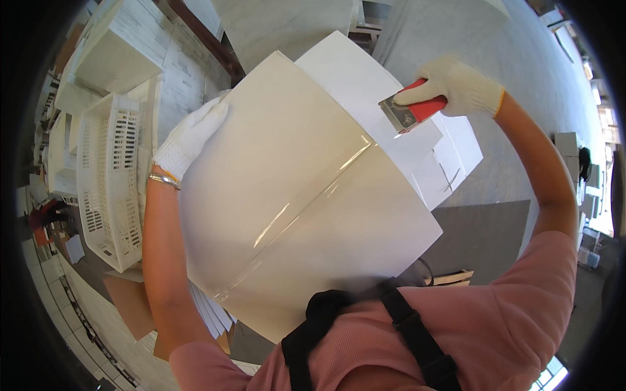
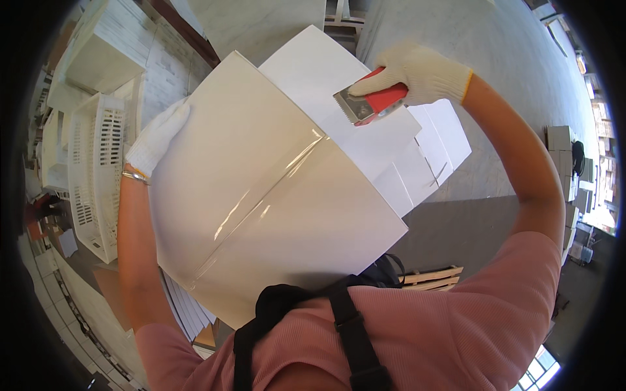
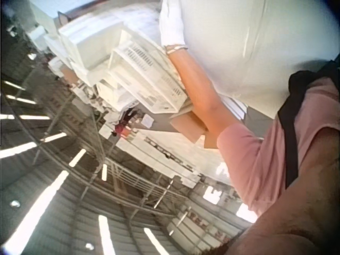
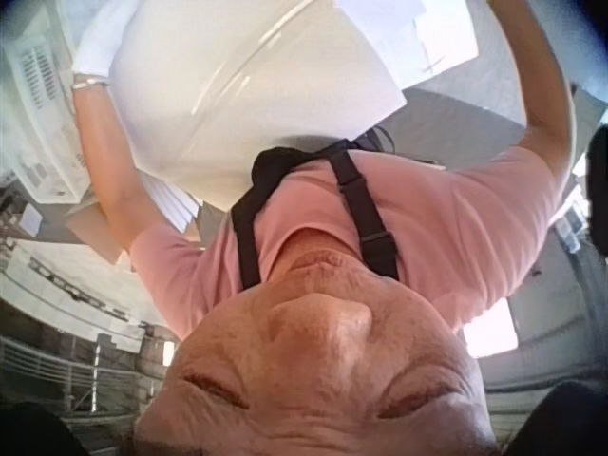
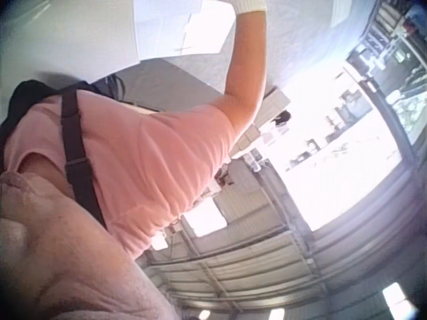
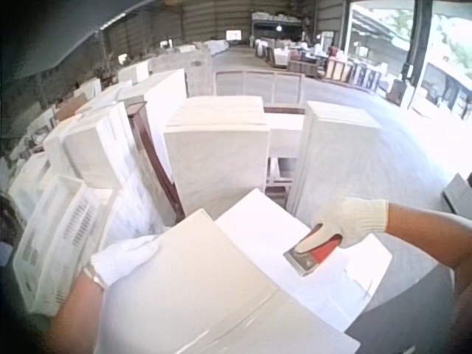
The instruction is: The person repeatedly assembles flat cardboard boxes, places white rectangular items inside, and seals them with a handheld tape dispenser. The person works in a warehouse setting, handling multiple boxes in sequence.
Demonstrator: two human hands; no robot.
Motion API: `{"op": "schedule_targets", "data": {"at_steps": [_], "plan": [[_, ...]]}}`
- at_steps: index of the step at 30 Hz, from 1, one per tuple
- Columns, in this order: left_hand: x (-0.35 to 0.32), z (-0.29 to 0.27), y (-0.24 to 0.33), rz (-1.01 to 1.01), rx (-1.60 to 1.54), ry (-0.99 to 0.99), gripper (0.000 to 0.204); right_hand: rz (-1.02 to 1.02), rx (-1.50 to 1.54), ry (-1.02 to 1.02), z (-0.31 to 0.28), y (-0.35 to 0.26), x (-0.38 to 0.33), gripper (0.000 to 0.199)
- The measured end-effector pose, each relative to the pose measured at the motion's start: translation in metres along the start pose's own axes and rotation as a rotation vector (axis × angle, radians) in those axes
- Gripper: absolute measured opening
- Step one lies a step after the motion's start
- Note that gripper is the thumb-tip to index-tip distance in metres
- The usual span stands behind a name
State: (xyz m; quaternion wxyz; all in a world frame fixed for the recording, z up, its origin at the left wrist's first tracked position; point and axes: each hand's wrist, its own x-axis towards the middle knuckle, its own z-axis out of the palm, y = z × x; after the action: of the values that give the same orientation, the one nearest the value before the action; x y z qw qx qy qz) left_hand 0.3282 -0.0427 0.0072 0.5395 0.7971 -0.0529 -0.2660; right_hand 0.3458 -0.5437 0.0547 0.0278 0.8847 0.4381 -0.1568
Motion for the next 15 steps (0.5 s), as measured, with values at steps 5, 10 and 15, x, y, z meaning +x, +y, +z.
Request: {"op": "schedule_targets", "data": {"at_steps": [5,10,15], "plan": [[-0.003,0.005,0.001,0.049,0.074,0.074,0.057,0.067,0.280,-0.036,0.049,-0.005,0.018,0.071],[0.007,0.014,0.018,0.367,0.874,0.335,0.063,0.078,0.238,-0.117,0.038,-0.015,0.035,0.073],[0.001,0.122,0.085,0.742,0.956,0.153,0.055,0.062,-0.050,-0.059,0.031,-0.030,0.028,0.078]]}}
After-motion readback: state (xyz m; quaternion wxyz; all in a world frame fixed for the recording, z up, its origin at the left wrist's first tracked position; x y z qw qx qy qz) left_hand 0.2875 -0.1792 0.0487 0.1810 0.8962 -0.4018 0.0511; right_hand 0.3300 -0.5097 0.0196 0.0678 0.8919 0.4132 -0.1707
